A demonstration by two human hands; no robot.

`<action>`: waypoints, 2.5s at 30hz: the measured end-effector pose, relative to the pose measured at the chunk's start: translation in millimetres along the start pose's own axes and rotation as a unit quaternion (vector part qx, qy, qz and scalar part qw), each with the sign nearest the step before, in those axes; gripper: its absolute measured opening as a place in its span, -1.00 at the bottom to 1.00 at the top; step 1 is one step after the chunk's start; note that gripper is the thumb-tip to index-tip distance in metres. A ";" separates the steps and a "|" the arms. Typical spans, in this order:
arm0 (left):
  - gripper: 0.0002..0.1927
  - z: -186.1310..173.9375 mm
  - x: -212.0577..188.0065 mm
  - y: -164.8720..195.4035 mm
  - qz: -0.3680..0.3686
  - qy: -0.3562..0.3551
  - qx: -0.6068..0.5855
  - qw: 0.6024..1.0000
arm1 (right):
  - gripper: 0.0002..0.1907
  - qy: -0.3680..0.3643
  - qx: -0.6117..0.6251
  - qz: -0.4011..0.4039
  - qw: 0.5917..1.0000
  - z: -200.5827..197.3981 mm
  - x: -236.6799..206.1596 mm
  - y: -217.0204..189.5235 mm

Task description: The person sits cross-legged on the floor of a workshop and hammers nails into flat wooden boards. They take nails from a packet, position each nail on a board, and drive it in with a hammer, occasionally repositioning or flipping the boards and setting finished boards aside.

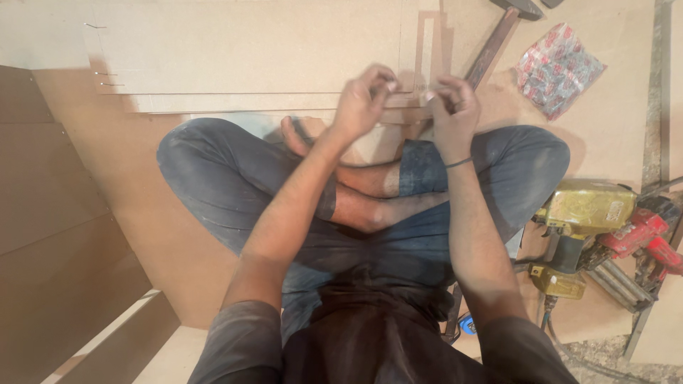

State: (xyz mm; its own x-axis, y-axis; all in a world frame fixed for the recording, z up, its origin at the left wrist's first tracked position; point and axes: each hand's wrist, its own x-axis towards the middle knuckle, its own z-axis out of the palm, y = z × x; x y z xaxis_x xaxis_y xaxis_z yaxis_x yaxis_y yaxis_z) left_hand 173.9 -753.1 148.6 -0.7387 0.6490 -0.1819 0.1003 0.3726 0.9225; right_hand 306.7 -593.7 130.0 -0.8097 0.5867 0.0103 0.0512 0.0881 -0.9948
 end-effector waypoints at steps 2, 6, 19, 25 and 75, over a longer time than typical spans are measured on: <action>-0.87 -5.2 7.0 -5.7 0.065 0.054 -0.020 0.996 | -0.73 0.053 0.060 0.086 0.993 -4.6 -3.9 -0.8; -0.91 -4.4 14.6 -12.4 0.131 0.086 0.041 0.987 | -0.74 0.110 0.099 0.183 0.972 -10.2 -22.3 -5.2; -0.90 0.9 14.7 -22.5 0.212 0.076 0.125 0.966 | -0.77 0.100 0.118 0.124 0.980 -10.4 -39.8 3.1; -0.89 3.6 15.7 -27.6 0.214 0.080 0.122 0.966 | -0.77 0.091 0.111 0.116 0.983 -10.3 -40.6 3.8; -0.84 -2.6 7.0 -12.9 0.207 0.087 0.137 0.965 | -0.83 0.134 0.086 0.237 0.958 -64.2 71.1 126.1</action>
State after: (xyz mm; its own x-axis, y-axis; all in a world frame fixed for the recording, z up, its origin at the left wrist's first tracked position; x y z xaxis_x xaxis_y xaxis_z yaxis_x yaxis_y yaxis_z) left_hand 165.7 -755.1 136.3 -0.6954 0.6678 0.2655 0.5665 0.2820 0.7743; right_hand 293.2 -489.2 11.8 -0.5389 0.7158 -0.4441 0.2605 -0.3597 -0.8959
